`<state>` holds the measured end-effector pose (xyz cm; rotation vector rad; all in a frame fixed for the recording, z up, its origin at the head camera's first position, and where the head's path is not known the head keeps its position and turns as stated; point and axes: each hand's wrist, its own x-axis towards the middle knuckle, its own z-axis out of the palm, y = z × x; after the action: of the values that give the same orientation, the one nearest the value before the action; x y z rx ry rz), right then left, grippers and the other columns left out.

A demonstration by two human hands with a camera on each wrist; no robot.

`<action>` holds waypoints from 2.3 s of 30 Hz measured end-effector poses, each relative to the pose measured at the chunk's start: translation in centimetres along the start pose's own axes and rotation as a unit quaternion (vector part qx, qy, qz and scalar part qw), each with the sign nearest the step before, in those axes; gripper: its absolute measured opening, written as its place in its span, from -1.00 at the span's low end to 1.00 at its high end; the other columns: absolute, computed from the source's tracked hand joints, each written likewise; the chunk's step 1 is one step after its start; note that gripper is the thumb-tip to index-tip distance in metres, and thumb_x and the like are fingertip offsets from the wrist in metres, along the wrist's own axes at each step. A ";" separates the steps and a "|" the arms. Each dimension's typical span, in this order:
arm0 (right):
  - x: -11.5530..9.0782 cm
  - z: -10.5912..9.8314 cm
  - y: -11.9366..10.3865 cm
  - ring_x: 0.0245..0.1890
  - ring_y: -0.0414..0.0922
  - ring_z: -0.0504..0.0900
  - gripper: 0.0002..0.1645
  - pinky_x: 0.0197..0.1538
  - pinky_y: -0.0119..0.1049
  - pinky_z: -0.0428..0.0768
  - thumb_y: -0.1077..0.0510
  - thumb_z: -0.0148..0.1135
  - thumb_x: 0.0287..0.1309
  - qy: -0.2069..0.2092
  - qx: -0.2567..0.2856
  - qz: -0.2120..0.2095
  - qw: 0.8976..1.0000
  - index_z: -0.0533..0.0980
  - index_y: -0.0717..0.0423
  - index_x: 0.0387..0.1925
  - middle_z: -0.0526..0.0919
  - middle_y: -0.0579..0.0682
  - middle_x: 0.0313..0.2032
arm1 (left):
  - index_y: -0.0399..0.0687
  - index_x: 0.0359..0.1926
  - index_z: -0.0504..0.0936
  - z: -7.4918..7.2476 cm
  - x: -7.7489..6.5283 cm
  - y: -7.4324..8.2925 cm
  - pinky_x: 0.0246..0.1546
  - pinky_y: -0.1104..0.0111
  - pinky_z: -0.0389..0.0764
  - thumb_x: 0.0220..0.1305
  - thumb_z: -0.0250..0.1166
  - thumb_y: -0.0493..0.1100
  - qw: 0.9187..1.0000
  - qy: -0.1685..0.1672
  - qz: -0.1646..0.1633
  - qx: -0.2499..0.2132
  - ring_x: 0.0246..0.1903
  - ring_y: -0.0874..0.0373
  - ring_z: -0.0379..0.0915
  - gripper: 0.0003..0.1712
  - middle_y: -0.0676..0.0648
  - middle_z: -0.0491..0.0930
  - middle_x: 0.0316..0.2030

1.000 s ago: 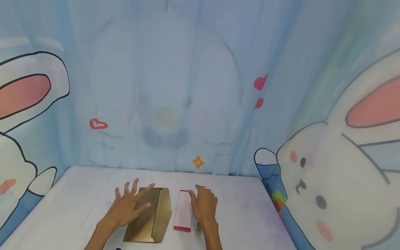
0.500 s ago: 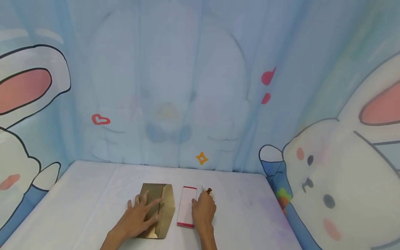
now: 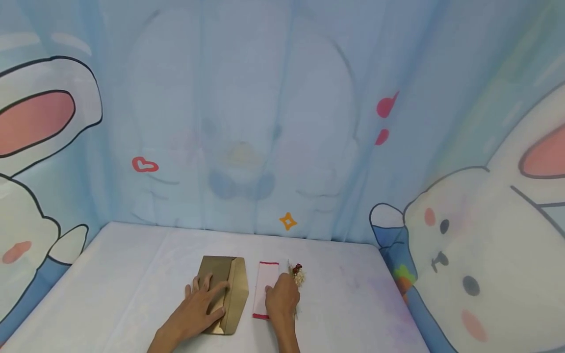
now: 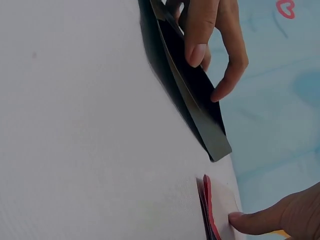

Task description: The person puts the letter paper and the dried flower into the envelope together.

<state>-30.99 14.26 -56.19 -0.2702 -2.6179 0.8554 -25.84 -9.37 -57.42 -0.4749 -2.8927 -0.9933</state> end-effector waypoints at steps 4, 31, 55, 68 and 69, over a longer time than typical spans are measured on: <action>-0.3 -0.3 -0.1 -0.46 0.07 0.65 -0.82 -0.36 -0.02 0.54 0.38 0.54 0.10 0.025 0.028 0.018 0.999 0.63 0.38 -0.36 0.70 0.19 -0.48 | 0.15 0.57 0.46 0.0 0.0 0.2 0.46 -0.65 0.06 0.51 0.27 0.22 1.000 -0.004 -0.005 -0.004 0.55 -0.83 -0.08 -0.28 -0.57 0.16 0.62; -0.5 -1.0 -1.5 -0.46 -0.13 0.63 -0.83 -0.44 -0.30 0.59 0.37 0.46 0.28 -0.073 0.318 0.194 0.925 0.73 0.40 -0.12 0.80 0.15 -0.36 | 0.12 0.58 0.44 -0.2 -0.1 0.0 0.46 -0.65 0.02 0.50 0.31 0.16 1.000 -0.003 0.001 -0.028 0.55 -0.84 -0.08 -0.28 -0.59 0.19 0.60; -1.9 2.0 -2.9 -0.59 -0.17 0.62 -0.94 -0.56 -0.37 0.57 0.41 0.48 0.14 -0.053 0.276 0.167 0.945 0.74 0.25 -0.36 0.73 0.04 -0.52 | 0.20 0.61 0.40 -0.4 0.1 -0.5 0.49 -0.64 -0.04 0.54 0.25 0.25 0.999 -0.006 0.005 -0.045 0.60 -0.77 -0.12 -0.27 -0.53 0.17 0.63; -2.5 2.7 -4.3 -0.59 -0.17 0.60 -0.92 -0.51 -0.35 0.53 0.39 0.53 0.02 -0.030 0.218 0.131 0.967 0.76 0.20 -0.44 0.75 0.01 -0.54 | 0.16 0.60 0.41 -0.7 0.0 -0.6 0.43 -0.67 0.02 0.54 0.26 0.23 0.999 -0.006 0.015 -0.045 0.57 -0.77 -0.07 -0.27 -0.51 0.18 0.62; -2.5 2.7 -4.4 -0.60 -0.18 0.59 -0.92 -0.51 -0.34 0.52 0.40 0.53 -0.01 -0.026 0.215 0.124 0.968 0.76 0.20 -0.45 0.75 0.01 -0.56 | 0.16 0.60 0.42 -0.7 0.0 -0.5 0.43 -0.67 0.02 0.54 0.26 0.24 0.999 -0.005 0.016 -0.044 0.57 -0.77 -0.06 -0.27 -0.52 0.19 0.62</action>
<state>-30.11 8.62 -56.30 -0.4641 -2.3940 1.5011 -26.01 -10.18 -57.23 -0.5306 -2.8494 -1.1211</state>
